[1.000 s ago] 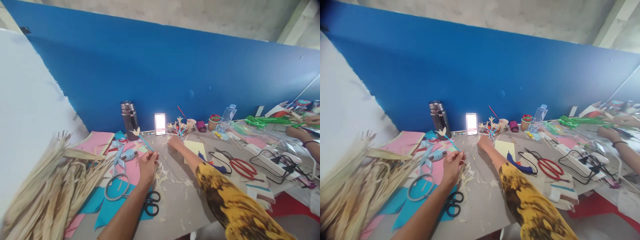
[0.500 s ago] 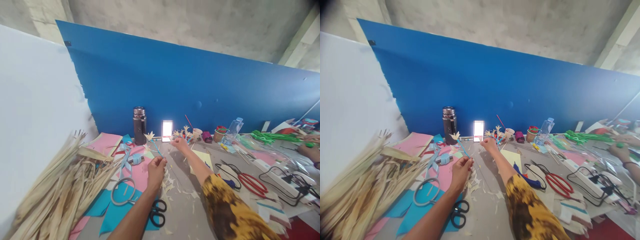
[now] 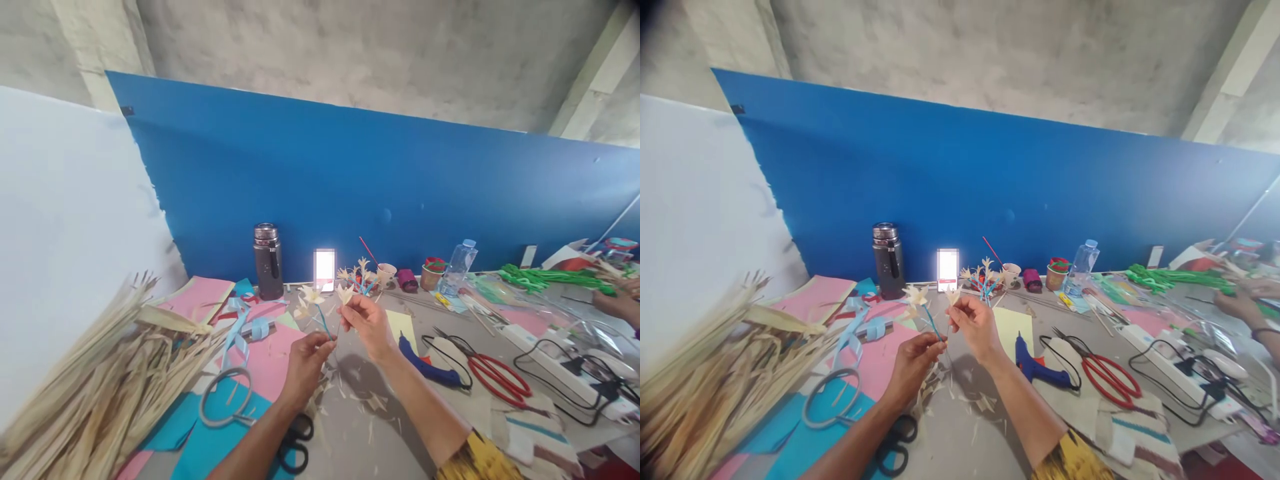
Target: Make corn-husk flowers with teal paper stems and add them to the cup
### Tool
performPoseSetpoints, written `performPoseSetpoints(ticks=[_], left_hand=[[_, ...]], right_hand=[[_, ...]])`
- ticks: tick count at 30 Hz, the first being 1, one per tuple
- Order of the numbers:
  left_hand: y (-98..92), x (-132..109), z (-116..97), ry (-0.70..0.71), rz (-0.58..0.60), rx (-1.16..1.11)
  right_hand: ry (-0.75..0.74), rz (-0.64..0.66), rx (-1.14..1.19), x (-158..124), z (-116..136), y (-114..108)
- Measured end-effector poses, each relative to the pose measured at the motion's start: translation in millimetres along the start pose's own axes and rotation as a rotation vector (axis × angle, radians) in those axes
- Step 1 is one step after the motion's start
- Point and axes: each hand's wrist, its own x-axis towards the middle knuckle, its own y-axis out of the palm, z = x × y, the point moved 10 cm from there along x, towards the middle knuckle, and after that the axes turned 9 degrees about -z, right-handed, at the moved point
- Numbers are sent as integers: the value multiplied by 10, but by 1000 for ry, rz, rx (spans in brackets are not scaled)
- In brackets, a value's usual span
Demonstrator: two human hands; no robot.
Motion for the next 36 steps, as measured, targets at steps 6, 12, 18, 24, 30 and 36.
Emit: performPoseSetpoints(ticks=[6, 12, 18, 24, 30, 36], left_hand=[[-4, -2, 16, 2, -7, 67], [73, -67, -1, -96, 34, 23], [-14, -48, 64, -94, -32, 42], [-71, -31, 171, -123, -80, 52], [-121, -17, -27, -105, -135, 55], [-41, -49, 40, -163, -60, 17]], right_hand=[[51, 18, 81, -57, -46, 36], [105, -9, 115, -75, -162, 24], [149, 92, -74, -108, -324, 70], [125, 89, -161, -121, -352, 18], [48, -35, -138, -100, -251, -144], [85, -11, -154, -139, -282, -100]])
